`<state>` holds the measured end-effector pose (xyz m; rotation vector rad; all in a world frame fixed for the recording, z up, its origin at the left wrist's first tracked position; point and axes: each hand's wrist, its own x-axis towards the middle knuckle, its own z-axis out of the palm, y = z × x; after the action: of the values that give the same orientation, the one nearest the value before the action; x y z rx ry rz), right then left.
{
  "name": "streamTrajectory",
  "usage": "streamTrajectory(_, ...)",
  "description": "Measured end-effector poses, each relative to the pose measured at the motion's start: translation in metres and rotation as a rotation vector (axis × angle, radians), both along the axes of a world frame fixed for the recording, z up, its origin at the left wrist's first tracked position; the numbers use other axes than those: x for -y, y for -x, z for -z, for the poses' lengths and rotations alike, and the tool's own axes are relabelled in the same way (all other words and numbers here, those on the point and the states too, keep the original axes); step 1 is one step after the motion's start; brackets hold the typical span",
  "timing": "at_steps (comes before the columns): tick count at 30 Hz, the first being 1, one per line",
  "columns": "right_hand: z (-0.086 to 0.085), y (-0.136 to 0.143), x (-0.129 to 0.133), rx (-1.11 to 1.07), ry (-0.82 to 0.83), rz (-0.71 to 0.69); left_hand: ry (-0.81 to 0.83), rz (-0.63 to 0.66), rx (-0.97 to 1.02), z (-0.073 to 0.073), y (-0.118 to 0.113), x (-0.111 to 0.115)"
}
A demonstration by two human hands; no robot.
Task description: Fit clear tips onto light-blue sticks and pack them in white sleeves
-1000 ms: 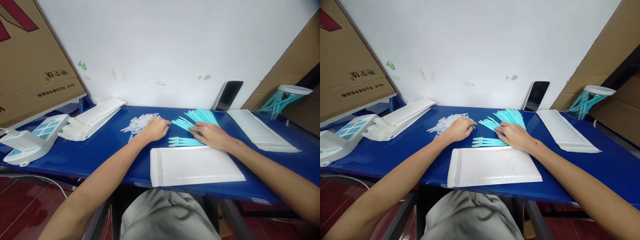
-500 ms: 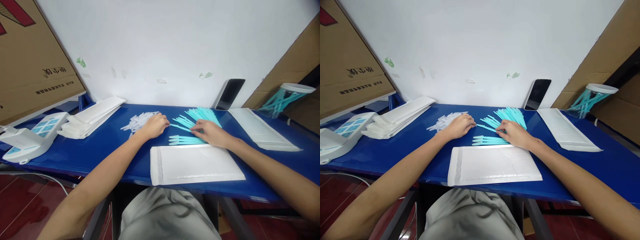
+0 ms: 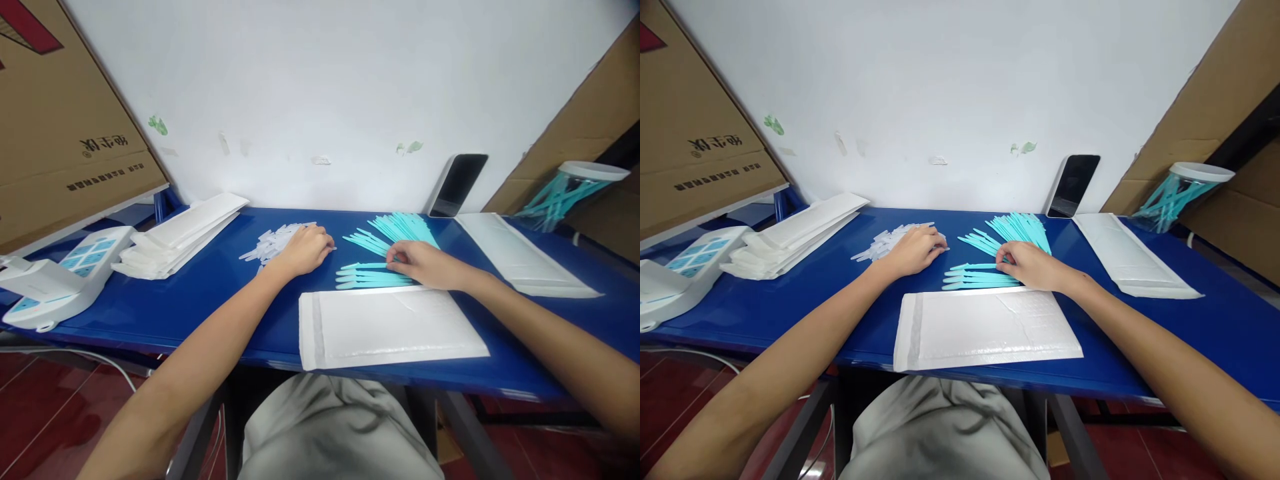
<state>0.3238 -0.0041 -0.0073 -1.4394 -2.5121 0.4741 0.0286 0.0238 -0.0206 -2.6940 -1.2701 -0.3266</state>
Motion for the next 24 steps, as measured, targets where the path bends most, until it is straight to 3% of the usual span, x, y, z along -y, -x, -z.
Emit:
streamTrajectory(7, -0.009, 0.003, 0.010, 0.136, -0.054, -0.128, 0.001, 0.003, -0.046, 0.001, -0.001, 0.002)
streamTrajectory(13, -0.012, 0.008, 0.014, 0.091, -0.089, -0.104, 0.043, -0.005, -0.079, -0.003, 0.000, 0.004)
streamTrajectory(24, -0.014, 0.009, 0.018, -0.017, -0.109, -0.059, 0.032, 0.014, 0.194, -0.002, -0.009, 0.009)
